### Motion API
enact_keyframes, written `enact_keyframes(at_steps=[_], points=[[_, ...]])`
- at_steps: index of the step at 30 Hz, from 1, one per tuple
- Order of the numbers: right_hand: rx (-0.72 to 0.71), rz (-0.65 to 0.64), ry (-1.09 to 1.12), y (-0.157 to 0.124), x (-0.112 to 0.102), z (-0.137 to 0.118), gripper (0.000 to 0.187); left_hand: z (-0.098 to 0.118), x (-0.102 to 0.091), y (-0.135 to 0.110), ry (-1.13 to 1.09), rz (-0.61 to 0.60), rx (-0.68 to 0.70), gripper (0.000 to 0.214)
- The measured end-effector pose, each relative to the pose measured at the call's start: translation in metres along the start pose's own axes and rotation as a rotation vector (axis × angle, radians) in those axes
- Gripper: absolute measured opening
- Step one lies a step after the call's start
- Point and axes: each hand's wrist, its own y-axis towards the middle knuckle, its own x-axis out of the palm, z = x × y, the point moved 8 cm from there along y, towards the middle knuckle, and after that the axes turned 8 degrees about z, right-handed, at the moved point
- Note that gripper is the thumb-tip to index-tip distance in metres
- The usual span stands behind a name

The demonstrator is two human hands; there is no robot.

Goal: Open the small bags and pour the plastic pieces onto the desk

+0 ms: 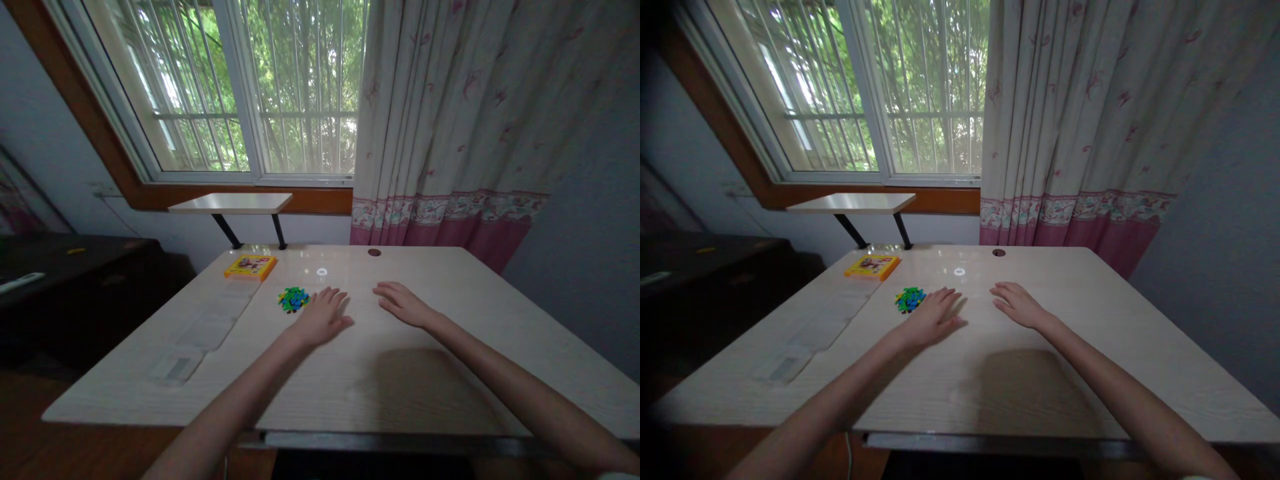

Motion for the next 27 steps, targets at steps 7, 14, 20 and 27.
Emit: enact_keyframes(at_steps=[7, 14, 20, 27], points=[[0.344, -0.134, -0.277, -0.027, 0.007, 0.035, 0.067, 0.008, 0.059, 0.038, 0.102, -0.052, -0.162, 0.068], [0.376, -0.277, -0.248, -0.032, 0.022, 0.032, 0.077, -0.001, 0.074, 0.036, 0.105, -0.098, -0.189, 0.077], [0.364, -0.308, -0.233, -0.032, 0.021, 0.03, 0.078, -0.002, 0.072, 0.039, 0.093, -0.101, -0.19, 0.079], [0.369, -0.302, -0.232, -0.032, 0.021, 0.031, 0.078, 0.001, 0.07, 0.04, 0.096, -0.129, -0.166, 0.079]])
